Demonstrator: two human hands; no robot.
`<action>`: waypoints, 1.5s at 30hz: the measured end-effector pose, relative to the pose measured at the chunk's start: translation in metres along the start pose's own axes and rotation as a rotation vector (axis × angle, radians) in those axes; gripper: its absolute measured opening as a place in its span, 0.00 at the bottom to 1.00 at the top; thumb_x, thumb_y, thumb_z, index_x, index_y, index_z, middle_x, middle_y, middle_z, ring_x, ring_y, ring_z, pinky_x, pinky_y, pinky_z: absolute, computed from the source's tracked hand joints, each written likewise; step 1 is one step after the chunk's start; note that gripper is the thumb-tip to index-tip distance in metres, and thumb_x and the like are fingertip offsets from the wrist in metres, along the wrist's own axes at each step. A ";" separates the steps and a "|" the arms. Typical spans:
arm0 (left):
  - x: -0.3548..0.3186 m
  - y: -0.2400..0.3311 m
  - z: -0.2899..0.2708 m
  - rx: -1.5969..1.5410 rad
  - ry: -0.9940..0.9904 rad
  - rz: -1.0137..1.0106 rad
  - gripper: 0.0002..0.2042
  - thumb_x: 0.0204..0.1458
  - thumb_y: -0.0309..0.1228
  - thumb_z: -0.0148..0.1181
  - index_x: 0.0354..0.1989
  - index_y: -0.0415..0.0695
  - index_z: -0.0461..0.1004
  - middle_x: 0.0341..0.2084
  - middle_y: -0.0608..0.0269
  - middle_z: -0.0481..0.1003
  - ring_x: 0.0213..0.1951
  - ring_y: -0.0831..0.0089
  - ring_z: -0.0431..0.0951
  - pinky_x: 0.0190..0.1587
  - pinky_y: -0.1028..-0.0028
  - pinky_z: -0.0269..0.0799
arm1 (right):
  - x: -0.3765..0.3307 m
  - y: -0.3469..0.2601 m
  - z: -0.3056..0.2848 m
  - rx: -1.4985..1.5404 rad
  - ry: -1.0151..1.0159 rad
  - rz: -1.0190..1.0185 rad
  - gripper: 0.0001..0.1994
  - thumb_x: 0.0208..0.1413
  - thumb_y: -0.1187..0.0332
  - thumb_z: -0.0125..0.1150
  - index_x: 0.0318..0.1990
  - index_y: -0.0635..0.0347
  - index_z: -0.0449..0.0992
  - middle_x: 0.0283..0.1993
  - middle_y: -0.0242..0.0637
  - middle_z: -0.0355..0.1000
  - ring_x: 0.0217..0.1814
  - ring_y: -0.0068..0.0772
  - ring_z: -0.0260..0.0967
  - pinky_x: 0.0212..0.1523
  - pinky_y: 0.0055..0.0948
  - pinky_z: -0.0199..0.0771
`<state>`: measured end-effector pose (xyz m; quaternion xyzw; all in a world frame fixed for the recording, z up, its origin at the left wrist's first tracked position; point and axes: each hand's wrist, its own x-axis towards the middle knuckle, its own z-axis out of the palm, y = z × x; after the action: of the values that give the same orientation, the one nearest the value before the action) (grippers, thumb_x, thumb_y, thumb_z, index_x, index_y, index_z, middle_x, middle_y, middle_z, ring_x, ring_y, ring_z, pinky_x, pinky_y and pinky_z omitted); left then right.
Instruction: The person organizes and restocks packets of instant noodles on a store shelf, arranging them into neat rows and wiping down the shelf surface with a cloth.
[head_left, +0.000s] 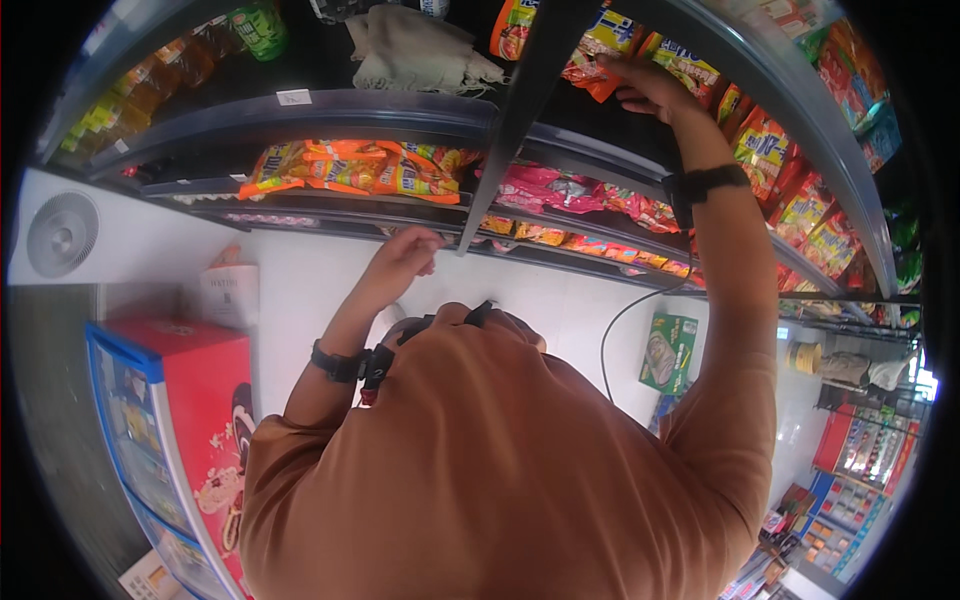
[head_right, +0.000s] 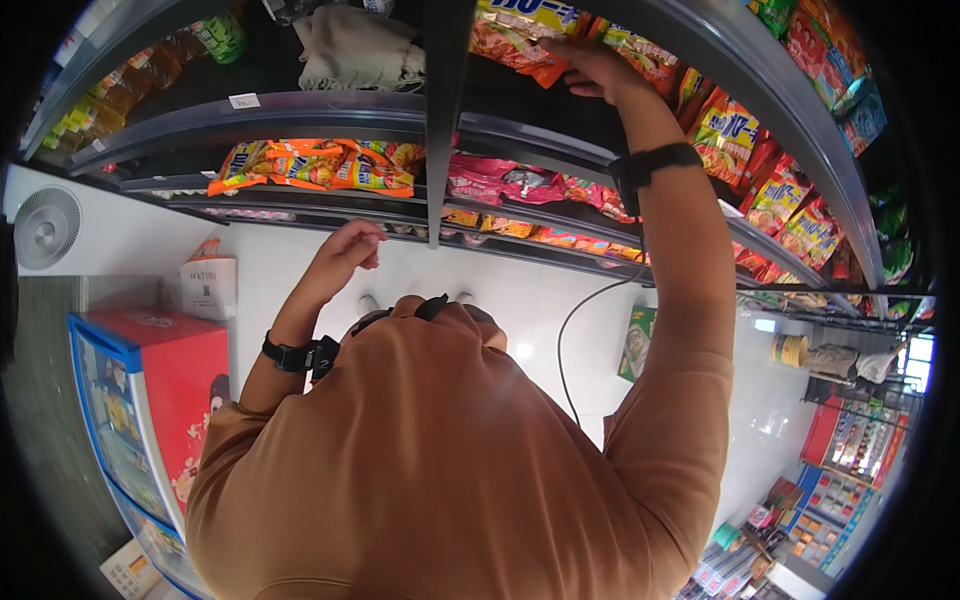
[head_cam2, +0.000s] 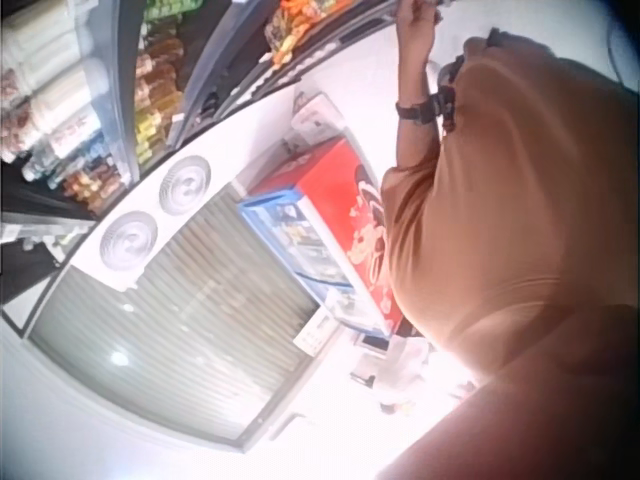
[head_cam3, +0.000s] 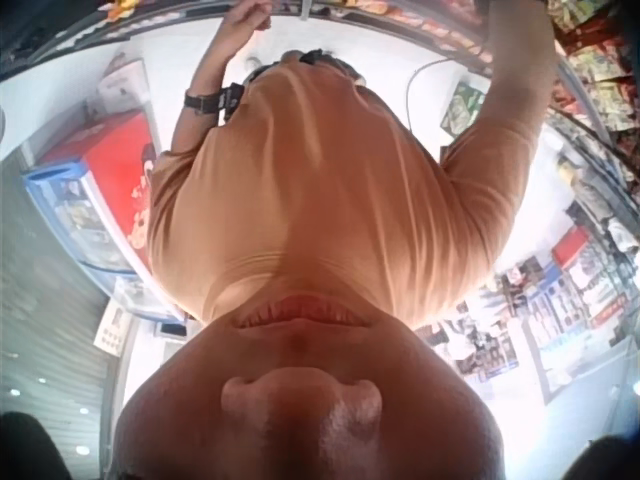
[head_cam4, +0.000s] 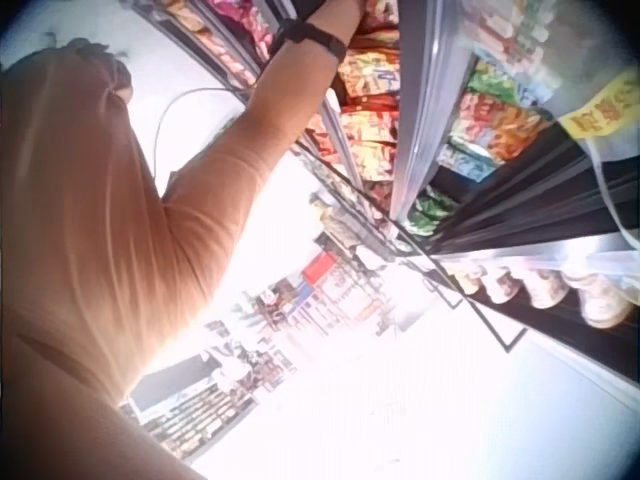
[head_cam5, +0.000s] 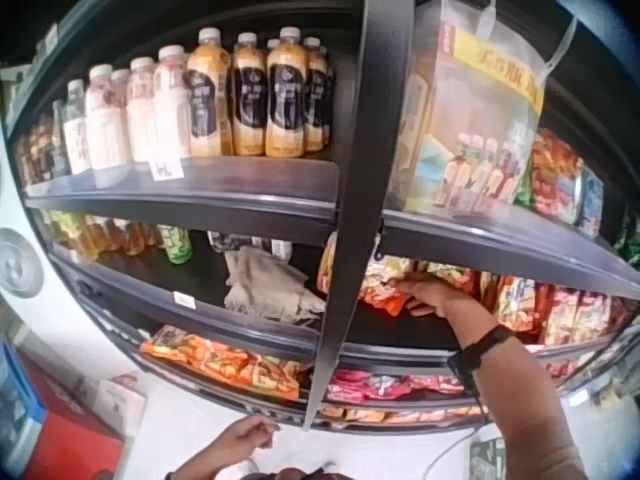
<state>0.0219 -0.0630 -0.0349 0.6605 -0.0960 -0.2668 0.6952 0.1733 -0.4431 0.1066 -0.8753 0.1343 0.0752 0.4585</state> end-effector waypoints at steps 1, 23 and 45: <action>0.002 0.008 -0.001 0.009 -0.016 0.001 0.06 0.57 0.29 0.48 0.39 0.42 0.69 0.23 0.70 0.68 0.28 0.81 0.69 0.34 0.80 0.67 | 0.001 0.000 -0.001 0.009 0.015 0.006 0.32 0.44 0.43 0.62 0.53 0.53 0.67 0.46 0.33 0.69 0.47 0.26 0.66 0.45 0.25 0.71; -0.011 0.059 -0.088 -0.328 -0.552 -0.175 0.35 0.53 0.38 0.56 0.65 0.52 0.42 0.54 0.60 0.63 0.50 0.70 0.68 0.47 0.68 0.69 | -0.269 0.036 0.239 0.985 0.020 -0.183 0.36 0.50 0.65 0.56 0.63 0.67 0.44 0.61 0.52 0.53 0.61 0.50 0.57 0.51 0.39 0.70; 0.104 -0.102 -0.360 -0.843 0.425 -0.034 0.16 0.52 0.29 0.53 0.49 0.39 0.66 0.46 0.54 0.71 0.49 0.62 0.71 0.51 0.58 0.70 | -0.229 -0.046 0.215 0.243 0.085 -0.326 0.02 0.53 0.76 0.56 0.32 0.66 0.70 0.30 0.34 0.71 0.33 0.21 0.69 0.37 0.21 0.69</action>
<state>0.2591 0.1985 -0.1960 0.3619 0.1760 -0.1526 0.9026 -0.0325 -0.2031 0.0791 -0.8260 0.0181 -0.0539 0.5607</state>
